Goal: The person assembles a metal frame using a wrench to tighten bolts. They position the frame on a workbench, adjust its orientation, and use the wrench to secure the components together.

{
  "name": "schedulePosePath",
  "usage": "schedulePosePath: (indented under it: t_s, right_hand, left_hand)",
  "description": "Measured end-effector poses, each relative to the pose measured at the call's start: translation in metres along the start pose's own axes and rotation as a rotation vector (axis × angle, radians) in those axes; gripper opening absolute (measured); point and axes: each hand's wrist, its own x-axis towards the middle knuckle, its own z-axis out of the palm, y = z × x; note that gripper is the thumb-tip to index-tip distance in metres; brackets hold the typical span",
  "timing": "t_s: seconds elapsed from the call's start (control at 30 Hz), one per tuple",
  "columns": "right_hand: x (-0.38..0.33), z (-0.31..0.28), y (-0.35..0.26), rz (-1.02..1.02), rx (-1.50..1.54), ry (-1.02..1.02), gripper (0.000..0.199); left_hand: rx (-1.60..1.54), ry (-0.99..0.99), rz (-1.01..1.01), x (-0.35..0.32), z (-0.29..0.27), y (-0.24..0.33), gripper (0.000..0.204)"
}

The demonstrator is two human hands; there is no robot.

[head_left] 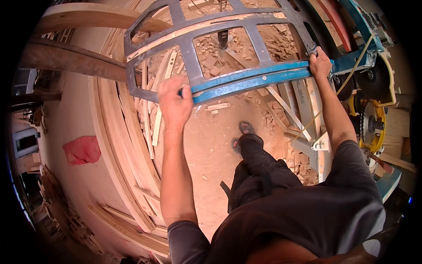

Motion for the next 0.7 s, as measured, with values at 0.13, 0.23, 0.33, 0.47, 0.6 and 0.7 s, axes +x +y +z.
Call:
schedulePosePath:
  t_s: [0.13, 0.23, 0.33, 0.47, 0.6, 0.7]
  right_hand:
    - [0.010, 0.014, -0.015, 0.054, -0.014, -0.002, 0.018]
    - [0.021, 0.028, -0.016, 0.036, -0.020, 0.016, 0.019]
    - [0.037, 0.050, -0.018, 0.011, 0.030, 0.081, 0.019]
    - [0.062, 0.077, -0.031, -0.040, 0.002, 0.032, 0.015]
    - [0.047, 0.078, -0.044, -0.054, 0.057, -0.057, 0.015]
    - [0.029, 0.068, -0.106, 0.101, 0.198, -0.014, 0.018]
  left_hand:
    - [0.017, 0.066, -0.312, 0.030, -0.052, -0.097, 0.045]
    - [-0.097, 0.042, -0.530, 0.070, -0.052, -0.169, 0.062]
    - [-0.254, -0.021, -0.735, 0.132, -0.035, -0.224, 0.080]
    - [-0.391, -0.123, -0.791, 0.171, -0.004, -0.289, 0.085]
    - [-0.452, -0.156, -0.793, 0.199, -0.003, -0.312, 0.085]
    - [-0.648, -0.344, -0.970, 0.221, -0.015, -0.311, 0.083]
